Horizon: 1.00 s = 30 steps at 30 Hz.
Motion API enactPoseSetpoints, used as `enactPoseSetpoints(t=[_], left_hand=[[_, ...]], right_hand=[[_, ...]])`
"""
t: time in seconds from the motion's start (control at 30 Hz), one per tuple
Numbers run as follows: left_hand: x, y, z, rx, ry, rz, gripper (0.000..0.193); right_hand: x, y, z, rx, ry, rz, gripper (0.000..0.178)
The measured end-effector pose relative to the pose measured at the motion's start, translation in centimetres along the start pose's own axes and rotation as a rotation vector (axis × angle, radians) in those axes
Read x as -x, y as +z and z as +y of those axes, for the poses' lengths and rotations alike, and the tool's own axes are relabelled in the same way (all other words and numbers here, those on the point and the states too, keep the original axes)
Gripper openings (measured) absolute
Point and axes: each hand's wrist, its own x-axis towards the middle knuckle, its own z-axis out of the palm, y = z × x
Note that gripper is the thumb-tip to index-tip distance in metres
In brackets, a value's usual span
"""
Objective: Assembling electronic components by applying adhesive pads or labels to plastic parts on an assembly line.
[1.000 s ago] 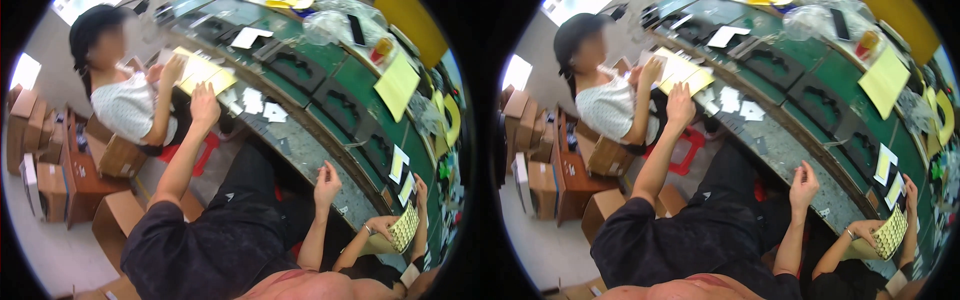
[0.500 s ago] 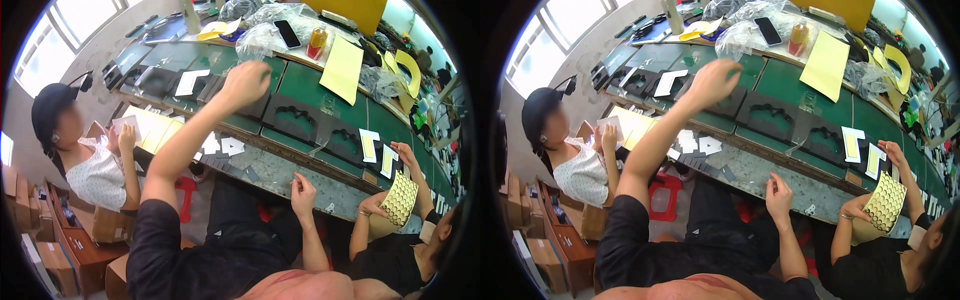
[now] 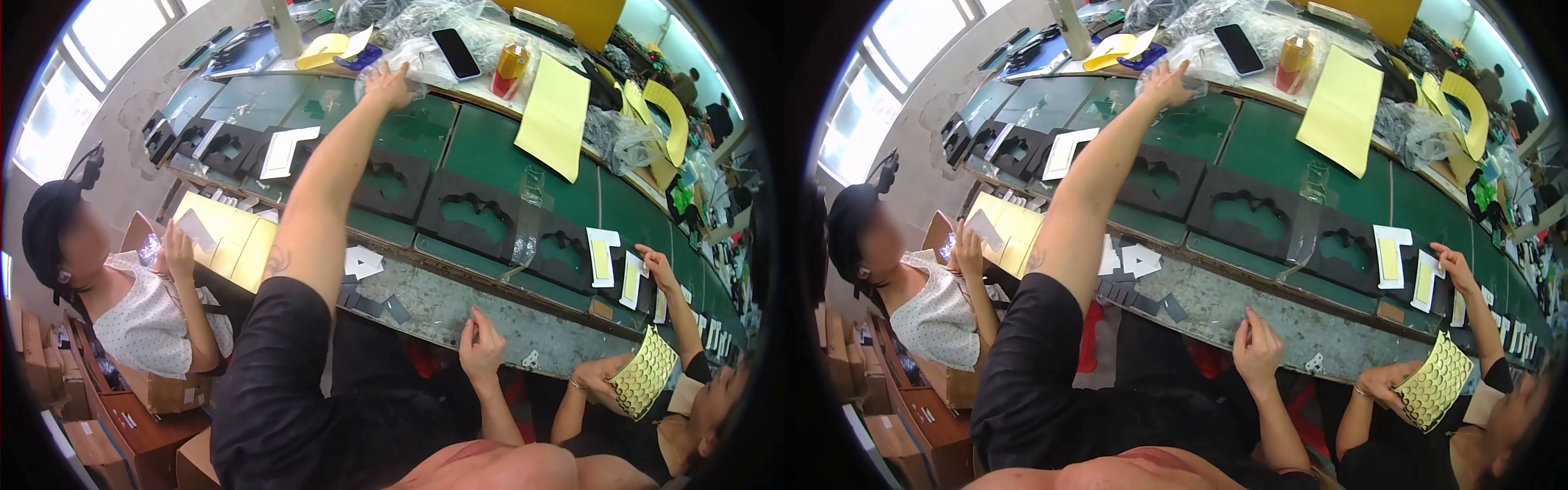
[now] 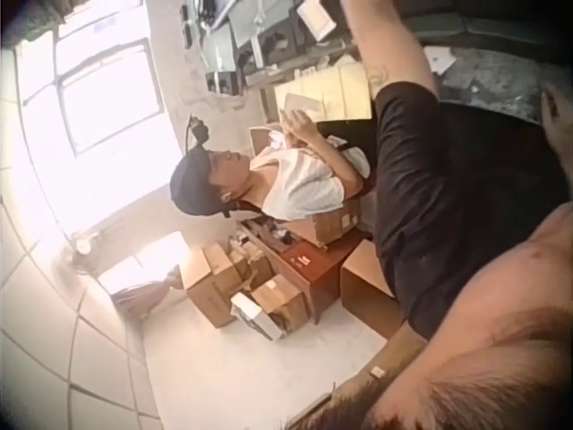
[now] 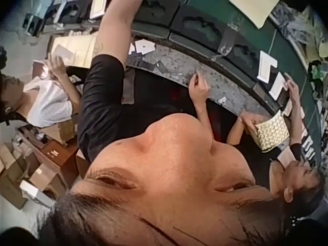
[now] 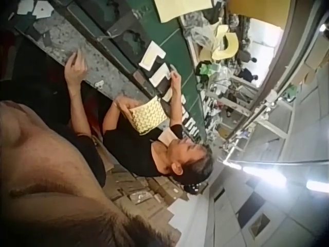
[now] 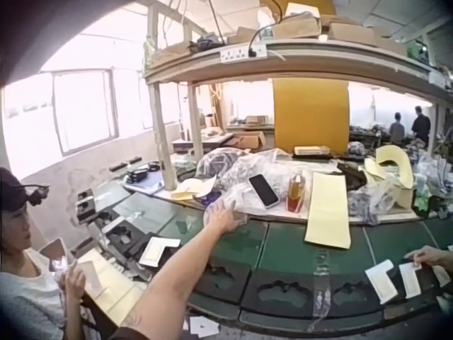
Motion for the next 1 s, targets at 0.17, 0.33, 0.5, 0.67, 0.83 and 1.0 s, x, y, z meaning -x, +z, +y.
enactPoseSetpoints(t=[0.17,0.33,0.5,0.67,0.83,1.0], left_hand=[[4.0,-0.8,2.6,-0.054,0.226,0.482,0.093],[8.8,-1.9,15.4,0.099,0.612,0.151,0.048],[8.0,4.0,23.2,-0.032,1.133,0.532,0.03],[6.0,2.4,28.6,-0.181,0.947,0.095,0.02],[6.5,0.5,30.0,-0.047,0.921,0.154,0.02],[3.2,3.7,26.0,-0.235,0.945,0.107,0.022]], right_hand=[[-0.3,-0.1,0.0,0.003,-0.049,-0.031,0.021],[0.1,-0.6,0.4,0.044,-0.048,0.032,0.019],[-0.4,0.2,-0.4,0.038,-0.021,-0.002,0.019],[0.0,0.0,-0.3,0.045,-0.021,0.039,0.02],[0.9,-0.5,0.8,0.082,-0.052,0.098,0.019],[0.1,0.5,-0.4,0.058,-0.075,-0.022,0.022]])
